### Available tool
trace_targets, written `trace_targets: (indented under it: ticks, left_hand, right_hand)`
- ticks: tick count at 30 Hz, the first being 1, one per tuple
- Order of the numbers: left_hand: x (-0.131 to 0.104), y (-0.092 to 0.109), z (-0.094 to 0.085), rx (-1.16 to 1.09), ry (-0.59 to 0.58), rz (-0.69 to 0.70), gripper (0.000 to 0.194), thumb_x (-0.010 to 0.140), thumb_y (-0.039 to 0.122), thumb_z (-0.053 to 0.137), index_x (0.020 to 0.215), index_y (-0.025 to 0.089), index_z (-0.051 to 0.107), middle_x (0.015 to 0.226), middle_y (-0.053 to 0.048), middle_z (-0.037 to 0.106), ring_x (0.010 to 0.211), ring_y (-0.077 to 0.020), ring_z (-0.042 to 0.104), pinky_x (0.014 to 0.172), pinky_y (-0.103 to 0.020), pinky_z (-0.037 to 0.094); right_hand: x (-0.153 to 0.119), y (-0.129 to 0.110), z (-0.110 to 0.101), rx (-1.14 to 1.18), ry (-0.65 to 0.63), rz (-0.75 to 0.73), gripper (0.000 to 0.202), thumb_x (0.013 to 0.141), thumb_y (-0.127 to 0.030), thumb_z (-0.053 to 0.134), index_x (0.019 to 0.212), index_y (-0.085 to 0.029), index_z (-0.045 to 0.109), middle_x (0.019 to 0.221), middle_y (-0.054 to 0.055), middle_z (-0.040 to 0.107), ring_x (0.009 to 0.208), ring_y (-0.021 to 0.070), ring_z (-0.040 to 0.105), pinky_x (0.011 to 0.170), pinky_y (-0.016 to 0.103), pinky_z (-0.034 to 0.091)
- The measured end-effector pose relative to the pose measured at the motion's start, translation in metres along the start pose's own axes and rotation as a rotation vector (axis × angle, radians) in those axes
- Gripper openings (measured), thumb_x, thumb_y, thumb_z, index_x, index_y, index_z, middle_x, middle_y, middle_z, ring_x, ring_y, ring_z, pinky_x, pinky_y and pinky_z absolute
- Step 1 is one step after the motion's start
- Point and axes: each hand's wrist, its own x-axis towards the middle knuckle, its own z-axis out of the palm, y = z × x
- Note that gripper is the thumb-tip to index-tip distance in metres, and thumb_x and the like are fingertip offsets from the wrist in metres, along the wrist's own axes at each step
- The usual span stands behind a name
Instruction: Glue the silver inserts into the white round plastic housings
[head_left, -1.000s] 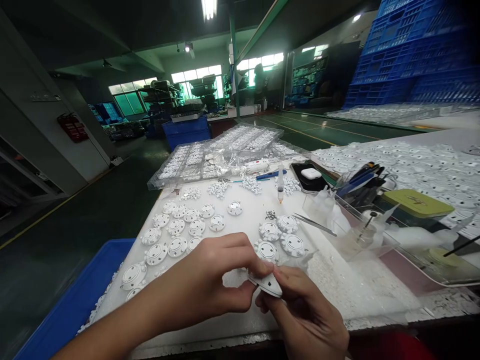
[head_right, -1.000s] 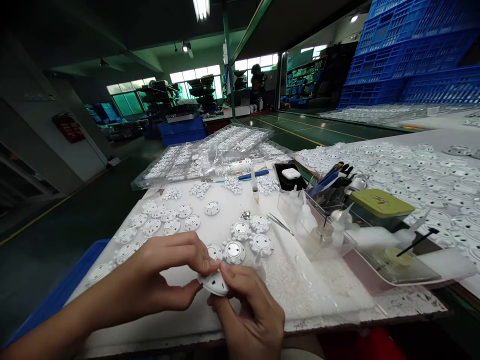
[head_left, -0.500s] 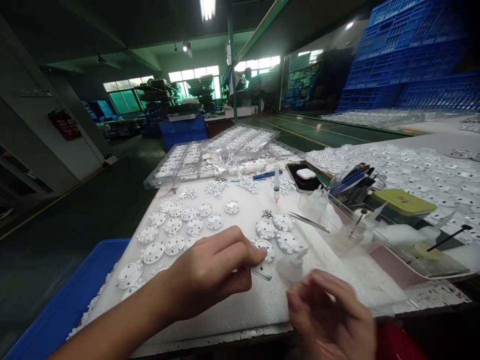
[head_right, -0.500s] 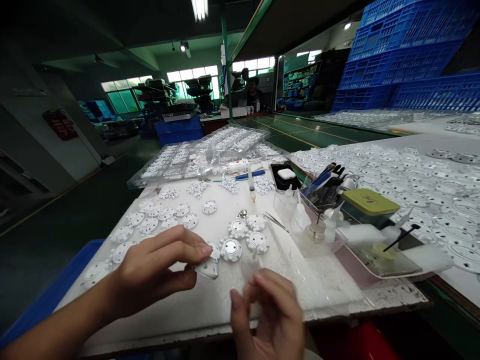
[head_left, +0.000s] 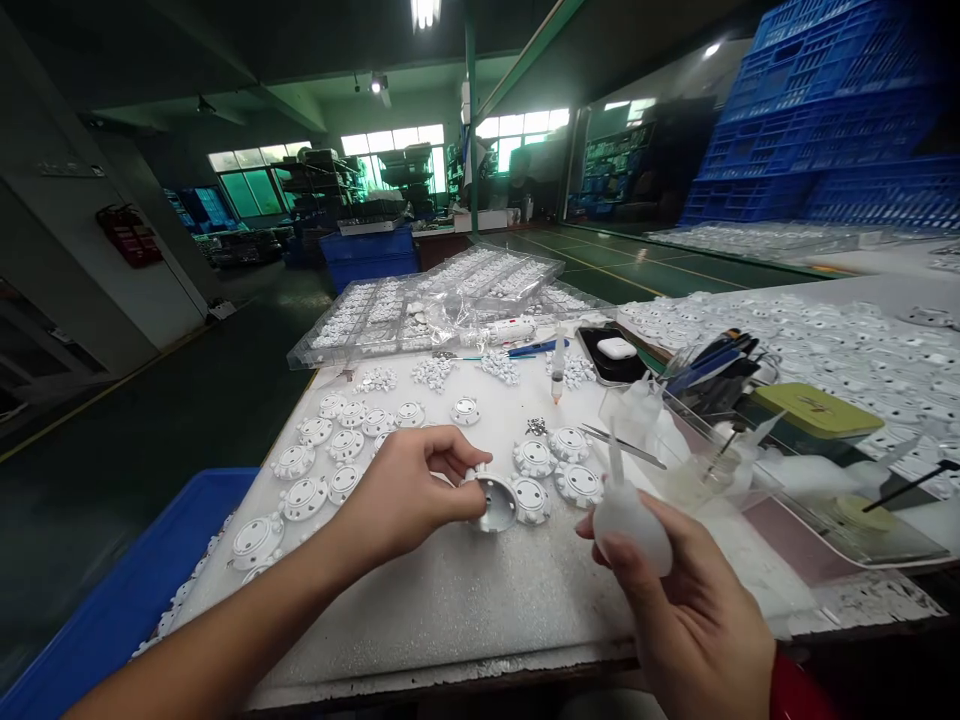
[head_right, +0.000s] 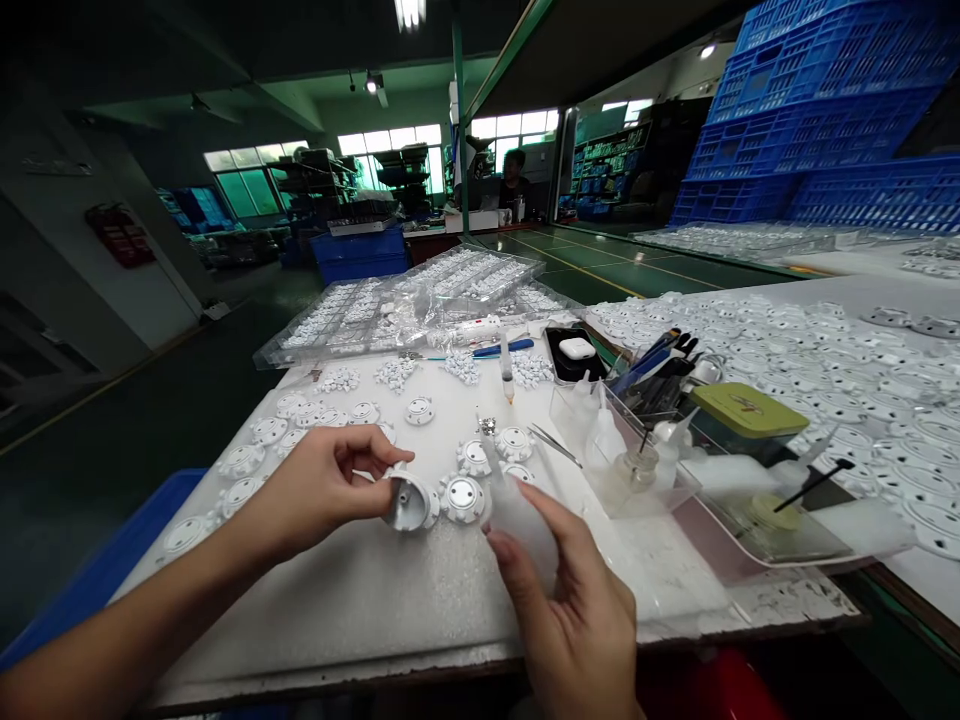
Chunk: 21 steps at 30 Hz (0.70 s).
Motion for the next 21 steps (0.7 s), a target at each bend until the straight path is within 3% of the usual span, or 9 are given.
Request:
trace_targets:
  ticks: [3,5,8,10,12,17,19,21]
  left_hand:
    - [0.005,-0.005,-0.003,0.119,0.054,0.077,0.011,0.063,0.014,0.072,0.072,0.018,0.067,0.085,-0.006,0.073,0.072,-0.0182,0.063,0.060,-0.027,0.050]
    - [0.005,-0.008,-0.003,0.230,0.111,0.213,0.009,0.068,0.011,0.068,0.071,0.019,0.063,0.082,-0.004,0.070,0.075,-0.0183,0.064,0.060,-0.026,0.051]
    - [0.003,-0.012,-0.002,0.384,0.180,0.470,0.013,0.076,0.008,0.059,0.071,0.019,0.057,0.074,-0.001,0.060,0.073,-0.0164,0.063,0.064,-0.027,0.053]
    - [0.001,-0.012,-0.001,0.419,0.183,0.540,0.015,0.079,0.007,0.056,0.071,0.020,0.056,0.070,0.000,0.056,0.072,-0.0162,0.063,0.066,-0.027,0.054]
    - [0.000,-0.010,-0.001,0.371,0.157,0.455,0.013,0.077,0.008,0.060,0.070,0.020,0.057,0.073,-0.001,0.060,0.077,-0.0181,0.065,0.063,-0.026,0.054]
    - [0.008,-0.003,-0.004,-0.116,0.009,-0.102,0.009,0.068,0.009,0.069,0.072,0.016,0.065,0.076,-0.004,0.071,0.068,-0.0167,0.069,0.060,-0.025,0.055]
    - [0.011,-0.003,-0.005,-0.266,-0.019,-0.190,0.009,0.068,0.007,0.068,0.072,0.014,0.066,0.070,-0.003,0.071,0.063,-0.0152,0.069,0.060,-0.025,0.056]
    - [0.013,-0.005,-0.004,-0.304,-0.017,-0.207,0.009,0.068,0.006,0.068,0.073,0.014,0.066,0.068,-0.003,0.071,0.060,-0.0145,0.069,0.059,-0.024,0.056]
  right_hand:
    - [0.006,-0.005,0.010,0.123,0.156,-0.018,0.039,0.083,-0.041,0.073,0.113,-0.020,0.059,0.076,0.002,0.068,0.058,0.0132,0.065,0.056,0.022,0.055]
    - [0.008,-0.006,0.018,0.153,0.228,-0.060,0.036,0.081,-0.037,0.076,0.109,-0.020,0.061,0.088,0.004,0.068,0.066,0.0141,0.066,0.057,0.023,0.053]
    - [0.008,-0.005,0.027,0.092,0.373,-0.186,0.029,0.082,-0.032,0.074,0.104,-0.017,0.064,0.100,0.008,0.065,0.088,0.0206,0.066,0.072,0.031,0.053]
    - [0.008,-0.004,0.029,0.070,0.425,-0.253,0.030,0.084,-0.029,0.072,0.109,-0.016,0.063,0.100,0.008,0.063,0.086,0.0200,0.065,0.071,0.032,0.052]
    - [0.010,-0.004,0.029,0.079,0.432,-0.316,0.036,0.084,-0.024,0.073,0.116,-0.015,0.059,0.100,0.007,0.061,0.079,0.0164,0.064,0.066,0.029,0.053]
    - [0.011,-0.003,0.028,0.088,0.492,-0.472,0.030,0.078,-0.012,0.075,0.106,-0.013,0.064,0.092,0.002,0.061,0.077,0.0129,0.065,0.064,0.025,0.055]
    - [0.007,-0.001,0.029,0.110,0.471,-0.452,0.027,0.080,-0.009,0.072,0.105,-0.012,0.064,0.095,0.003,0.061,0.078,0.0127,0.065,0.064,0.025,0.055]
    - [0.001,0.003,0.028,0.154,0.368,-0.391,0.028,0.080,-0.008,0.070,0.106,-0.014,0.061,0.096,0.003,0.062,0.076,0.0126,0.064,0.062,0.026,0.054]
